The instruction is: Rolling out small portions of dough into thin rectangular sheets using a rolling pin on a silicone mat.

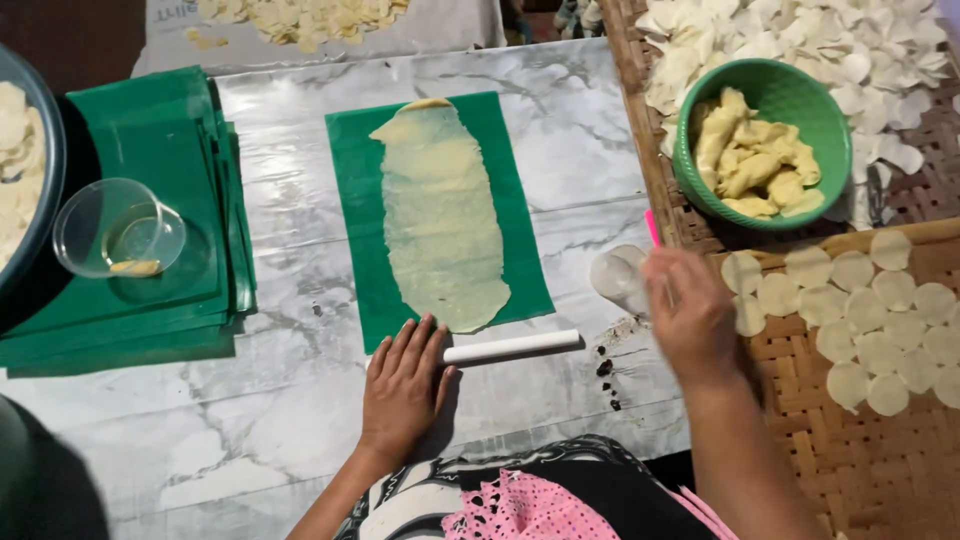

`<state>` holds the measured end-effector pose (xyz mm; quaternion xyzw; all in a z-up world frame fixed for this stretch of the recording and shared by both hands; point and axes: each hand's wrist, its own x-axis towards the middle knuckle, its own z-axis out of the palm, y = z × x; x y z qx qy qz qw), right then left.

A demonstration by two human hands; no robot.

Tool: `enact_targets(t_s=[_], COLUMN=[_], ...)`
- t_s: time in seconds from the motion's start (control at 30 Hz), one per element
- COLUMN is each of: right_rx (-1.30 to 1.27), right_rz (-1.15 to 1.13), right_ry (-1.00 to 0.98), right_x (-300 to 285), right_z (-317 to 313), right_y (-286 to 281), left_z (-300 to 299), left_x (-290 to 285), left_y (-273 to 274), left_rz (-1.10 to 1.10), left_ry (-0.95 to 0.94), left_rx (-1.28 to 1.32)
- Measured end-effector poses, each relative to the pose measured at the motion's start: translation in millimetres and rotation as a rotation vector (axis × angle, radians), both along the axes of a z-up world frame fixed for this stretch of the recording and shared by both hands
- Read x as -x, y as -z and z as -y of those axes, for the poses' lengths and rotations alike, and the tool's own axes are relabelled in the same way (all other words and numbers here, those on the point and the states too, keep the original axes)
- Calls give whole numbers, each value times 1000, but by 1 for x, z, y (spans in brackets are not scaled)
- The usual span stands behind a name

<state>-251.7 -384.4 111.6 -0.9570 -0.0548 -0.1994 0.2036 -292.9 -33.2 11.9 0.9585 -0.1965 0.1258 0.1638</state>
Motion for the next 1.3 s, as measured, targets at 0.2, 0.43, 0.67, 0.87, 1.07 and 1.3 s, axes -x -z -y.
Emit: enact_targets(t_s=[0.2, 0.43, 0.67, 0.87, 1.07, 1.3], right_rx=[246, 175, 91, -121, -605, -1506], right_rz=[265, -111, -527, -206, -199, 264], right_ry=[419, 517, 763, 602, 488, 196], right_x=[-98, -163, -221, -222, -193, -186], right_z=[215, 172, 122, 171, 159, 177], right_y=[69, 14, 31, 81, 49, 29], left_z=[-2, -1, 0, -2, -1, -1], left_x=[0, -2, -4, -4, -3, -3], left_y=[0, 1, -1, 1, 0, -1], left_rz=[-15, -12, 10, -3, 8, 37], left_ry=[8, 7, -7, -8, -9, -3], left_rx=[-3, -2, -14, -9, -9, -9])
